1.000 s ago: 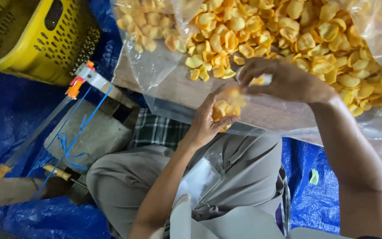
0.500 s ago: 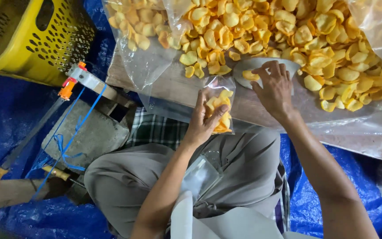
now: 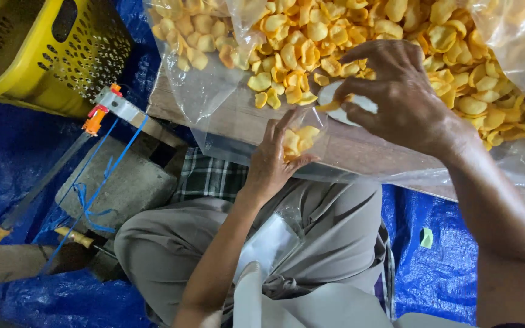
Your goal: Packaging fried chips into small plastic bags and sealing them using a manual heat sealer.
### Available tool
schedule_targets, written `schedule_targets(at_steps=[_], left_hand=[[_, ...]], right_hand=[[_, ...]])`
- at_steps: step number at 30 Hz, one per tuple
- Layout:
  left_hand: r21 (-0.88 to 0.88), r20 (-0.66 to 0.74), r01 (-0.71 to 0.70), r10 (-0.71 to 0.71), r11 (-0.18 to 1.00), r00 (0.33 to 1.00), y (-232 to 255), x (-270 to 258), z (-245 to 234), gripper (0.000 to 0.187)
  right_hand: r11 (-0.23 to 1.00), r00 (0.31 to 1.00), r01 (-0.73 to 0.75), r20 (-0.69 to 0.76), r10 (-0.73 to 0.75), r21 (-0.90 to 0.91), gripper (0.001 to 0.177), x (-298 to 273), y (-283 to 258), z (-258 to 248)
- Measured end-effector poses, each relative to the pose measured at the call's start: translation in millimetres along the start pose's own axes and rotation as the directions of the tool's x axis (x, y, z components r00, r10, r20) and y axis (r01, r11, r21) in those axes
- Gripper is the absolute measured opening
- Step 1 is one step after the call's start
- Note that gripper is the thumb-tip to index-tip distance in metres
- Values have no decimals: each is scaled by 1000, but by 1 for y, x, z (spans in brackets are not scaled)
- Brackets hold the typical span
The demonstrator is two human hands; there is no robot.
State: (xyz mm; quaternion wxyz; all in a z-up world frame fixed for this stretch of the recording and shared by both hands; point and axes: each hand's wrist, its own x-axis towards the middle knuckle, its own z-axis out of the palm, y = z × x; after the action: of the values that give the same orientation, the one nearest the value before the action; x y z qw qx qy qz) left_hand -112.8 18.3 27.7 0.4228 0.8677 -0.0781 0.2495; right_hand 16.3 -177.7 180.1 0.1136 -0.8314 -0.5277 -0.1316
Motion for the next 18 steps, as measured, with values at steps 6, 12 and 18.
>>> schedule_targets(at_steps=[6,12,18], left_hand=[[37,-62,3,-1,999,998,5,-4,-6,101],[-244,-239,-23,-37,970,970,6,-11,-22,93],[-665,-320,-61,-210,745,924,-3,-23,-43,83]], right_hand=[[971,940,186,259,-221,152,19,34,-18,9],[921,997,25,56,-51,388,16,41,-53,6],[502,933,-233,46,356,833,16,37,-98,66]])
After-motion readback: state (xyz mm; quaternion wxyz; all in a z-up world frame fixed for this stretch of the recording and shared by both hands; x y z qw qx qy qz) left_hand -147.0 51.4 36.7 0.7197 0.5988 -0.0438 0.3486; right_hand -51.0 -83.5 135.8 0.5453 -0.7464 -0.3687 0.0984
